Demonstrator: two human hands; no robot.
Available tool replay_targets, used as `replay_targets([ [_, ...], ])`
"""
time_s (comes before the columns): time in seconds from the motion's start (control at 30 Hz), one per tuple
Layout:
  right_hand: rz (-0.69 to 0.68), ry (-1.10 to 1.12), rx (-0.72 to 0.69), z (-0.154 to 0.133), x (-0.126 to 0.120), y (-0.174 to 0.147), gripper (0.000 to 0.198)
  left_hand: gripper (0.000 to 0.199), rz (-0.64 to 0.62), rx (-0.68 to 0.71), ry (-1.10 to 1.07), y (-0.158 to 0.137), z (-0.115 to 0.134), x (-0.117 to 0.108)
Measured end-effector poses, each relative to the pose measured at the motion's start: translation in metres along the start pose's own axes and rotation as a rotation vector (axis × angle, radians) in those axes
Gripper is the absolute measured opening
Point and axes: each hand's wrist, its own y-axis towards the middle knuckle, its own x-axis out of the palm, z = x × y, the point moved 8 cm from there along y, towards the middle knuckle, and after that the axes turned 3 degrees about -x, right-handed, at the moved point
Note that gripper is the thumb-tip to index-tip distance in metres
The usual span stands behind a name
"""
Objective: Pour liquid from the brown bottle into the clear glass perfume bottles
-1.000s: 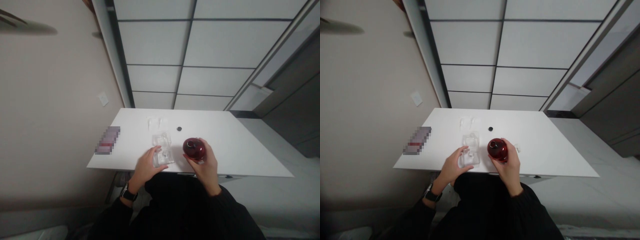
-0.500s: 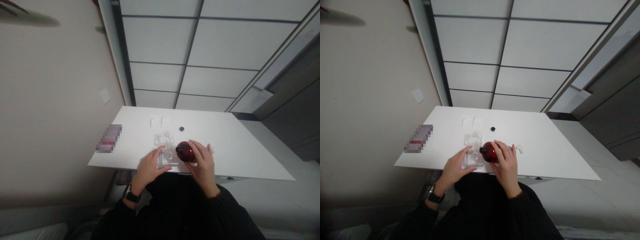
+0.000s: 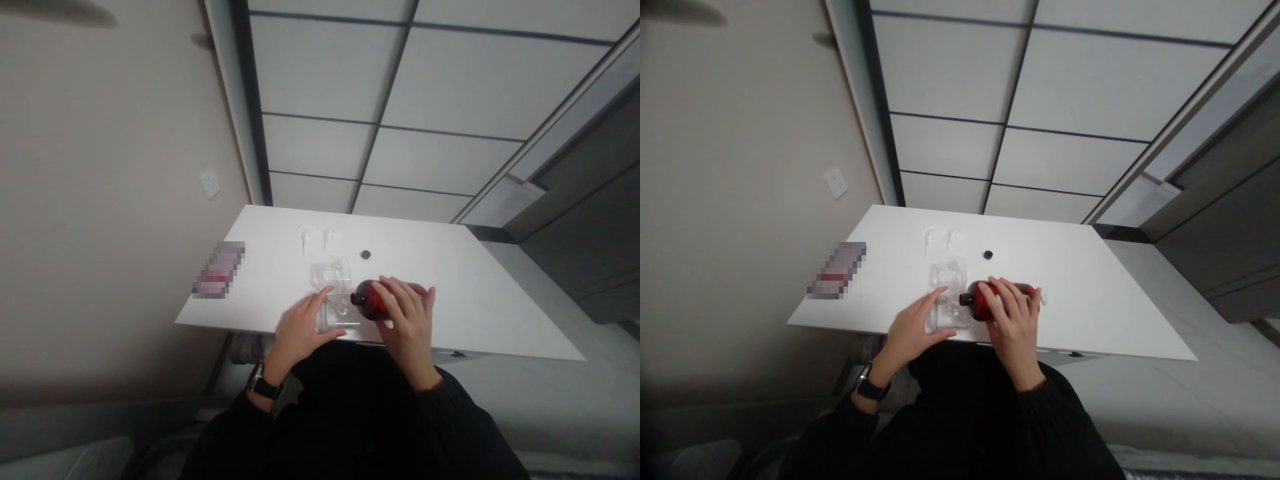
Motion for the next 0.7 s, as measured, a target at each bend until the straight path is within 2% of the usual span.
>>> replay_targets([
  [0.23,0.068,-0.074,-0.046,-0.0061,-0.0053,0.0032,0.062,0.088,0.016,0.009,0.037,-0.0006,0.0016,-0.0004],
  [0.7,0.077,-0.103,-0.093,-0.0095,-0.0077,0.0056,0.056,0.088,0.03,0.032,0.053,-0.0003,0.0036,-0.0022],
])
